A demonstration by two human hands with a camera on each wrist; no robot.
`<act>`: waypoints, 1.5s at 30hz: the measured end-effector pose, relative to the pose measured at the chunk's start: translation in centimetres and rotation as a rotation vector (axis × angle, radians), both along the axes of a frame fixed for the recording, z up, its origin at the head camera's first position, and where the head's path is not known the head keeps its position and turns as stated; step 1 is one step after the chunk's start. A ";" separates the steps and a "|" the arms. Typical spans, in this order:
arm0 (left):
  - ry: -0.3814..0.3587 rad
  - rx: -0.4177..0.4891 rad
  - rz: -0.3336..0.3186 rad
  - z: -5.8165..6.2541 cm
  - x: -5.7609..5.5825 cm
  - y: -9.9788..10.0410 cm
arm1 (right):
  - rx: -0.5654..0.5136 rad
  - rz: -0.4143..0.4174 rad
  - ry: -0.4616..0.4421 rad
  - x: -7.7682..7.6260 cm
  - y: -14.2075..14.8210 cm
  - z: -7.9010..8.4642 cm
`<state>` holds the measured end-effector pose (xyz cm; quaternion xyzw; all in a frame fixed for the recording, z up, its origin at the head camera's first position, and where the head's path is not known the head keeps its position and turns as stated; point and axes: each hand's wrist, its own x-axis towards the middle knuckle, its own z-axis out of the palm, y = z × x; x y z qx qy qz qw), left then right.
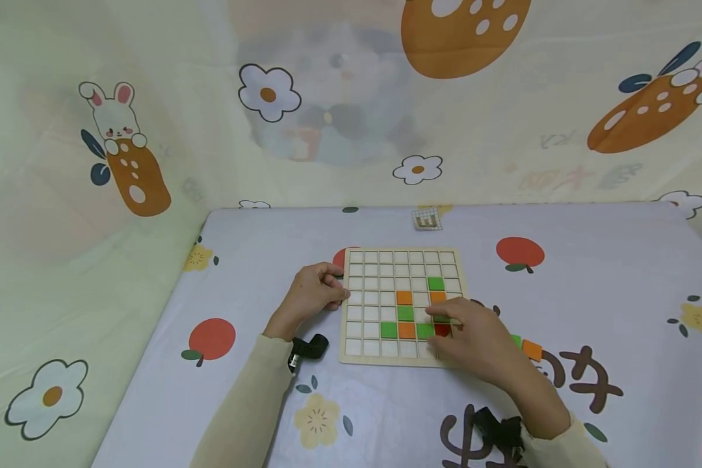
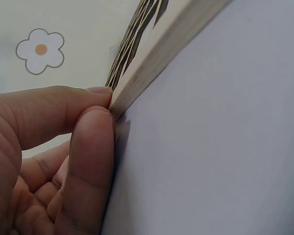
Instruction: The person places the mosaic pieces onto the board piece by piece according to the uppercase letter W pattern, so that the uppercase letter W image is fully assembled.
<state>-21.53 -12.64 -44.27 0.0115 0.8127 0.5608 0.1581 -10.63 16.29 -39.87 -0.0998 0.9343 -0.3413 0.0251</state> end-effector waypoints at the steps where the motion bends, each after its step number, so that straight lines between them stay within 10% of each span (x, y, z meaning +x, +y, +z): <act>1: -0.001 0.001 -0.002 0.0 0.0 0.0 | 0.011 -0.016 -0.006 0.2 0.5 0.0; 13: -0.003 0.013 -0.006 -0.1 -0.1 -0.1 | 0.123 -0.104 -0.061 1.7 6.1 -1.0; 30: 0.000 0.009 -0.006 -0.1 -0.1 -0.1 | 0.274 -0.056 -0.047 1.1 6.9 -1.6; 45: 0.004 0.015 -0.008 0.0 0.0 -0.1 | 0.120 -0.095 -0.150 0.9 6.9 -1.4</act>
